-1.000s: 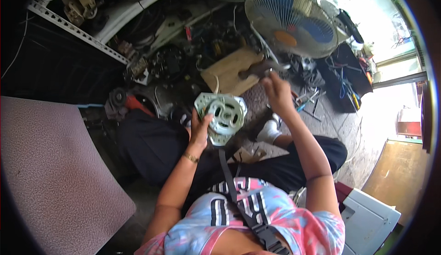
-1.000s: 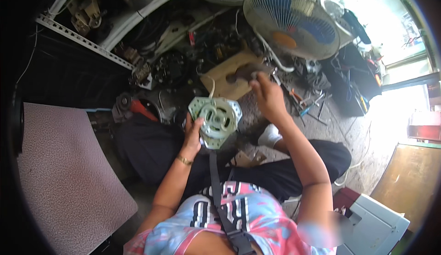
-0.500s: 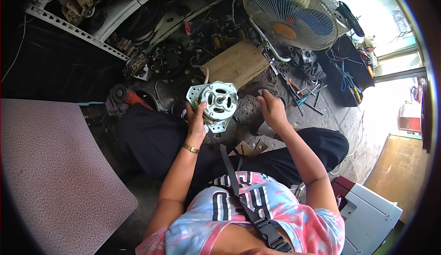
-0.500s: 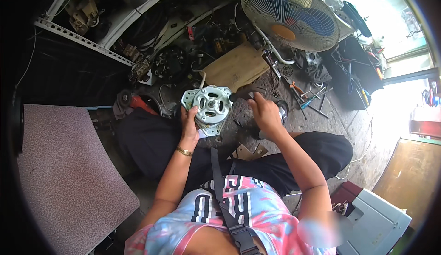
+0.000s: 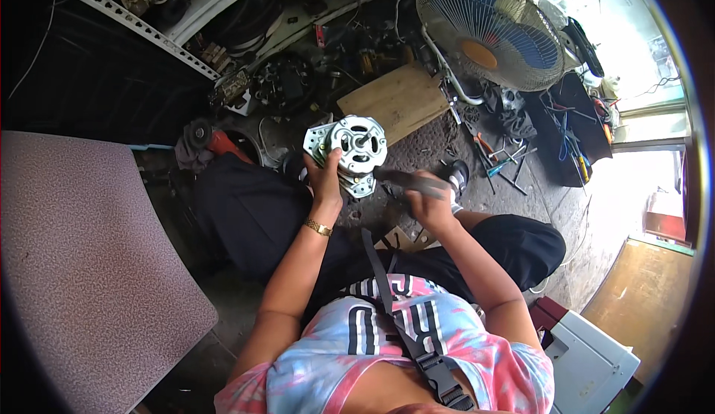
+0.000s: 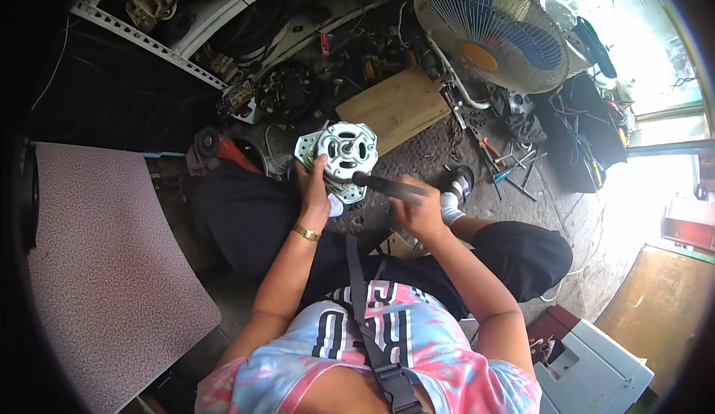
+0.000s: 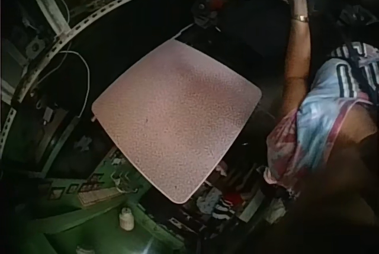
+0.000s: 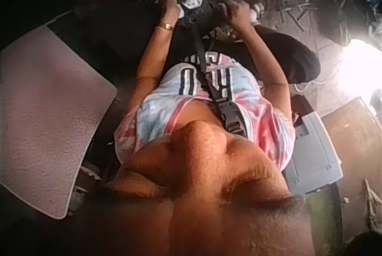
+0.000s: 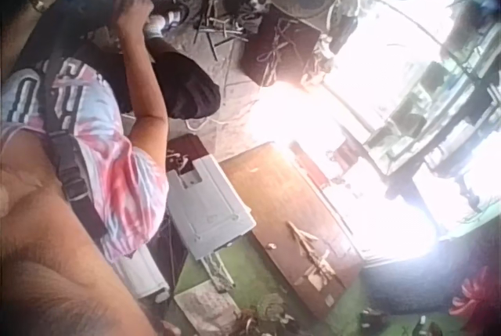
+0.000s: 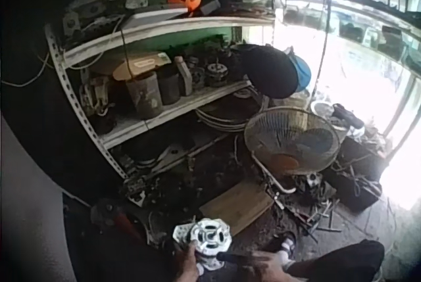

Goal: The person unfastens bolts from a washing machine motor casing using a socket wrench and a metal rod, taps the motor with a hammer, and pulls the housing apart by hand.

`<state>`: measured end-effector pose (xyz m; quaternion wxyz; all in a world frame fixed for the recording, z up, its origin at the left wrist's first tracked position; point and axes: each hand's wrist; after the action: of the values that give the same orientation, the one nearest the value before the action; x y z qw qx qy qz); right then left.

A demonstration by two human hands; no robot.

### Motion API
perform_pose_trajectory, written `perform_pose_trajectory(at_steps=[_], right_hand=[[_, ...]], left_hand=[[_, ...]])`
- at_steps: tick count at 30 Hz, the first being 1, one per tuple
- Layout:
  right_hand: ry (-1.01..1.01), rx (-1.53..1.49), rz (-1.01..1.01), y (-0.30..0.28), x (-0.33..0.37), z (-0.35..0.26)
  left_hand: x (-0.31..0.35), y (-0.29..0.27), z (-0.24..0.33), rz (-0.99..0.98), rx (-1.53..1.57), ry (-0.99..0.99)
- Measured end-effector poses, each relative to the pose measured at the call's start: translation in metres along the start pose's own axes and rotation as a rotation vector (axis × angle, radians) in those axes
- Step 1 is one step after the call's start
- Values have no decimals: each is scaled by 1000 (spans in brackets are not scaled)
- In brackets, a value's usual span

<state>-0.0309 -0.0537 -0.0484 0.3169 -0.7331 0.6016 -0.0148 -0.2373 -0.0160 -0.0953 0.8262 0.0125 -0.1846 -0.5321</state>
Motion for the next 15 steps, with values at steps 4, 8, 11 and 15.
perform_pose_trajectory(at_steps=[4, 8, 11, 15], right_hand=[[-52, 80, -206, 11, -2, -1], [-41, 173, -220, 16, -18, -4], [-106, 142, -303, 12, -5, 42], [-30, 205, -436, 13, 22, 99]], left_hand=[[-4, -1, -10, 8, -44, 104], [-7, -8, -10, 27, -116, 44], [-14, -13, -15, 71, -70, 67], [-19, -13, -12, 72, -159, 149]])
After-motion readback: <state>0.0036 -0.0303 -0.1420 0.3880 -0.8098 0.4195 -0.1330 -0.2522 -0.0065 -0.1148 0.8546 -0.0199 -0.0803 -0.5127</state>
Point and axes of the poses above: each hand's wrist, its own x-axis away from the middle knuckle, its own y-axis out of the palm, z = x × y, and after that the axes turned 9 degrees about -x, right-handed
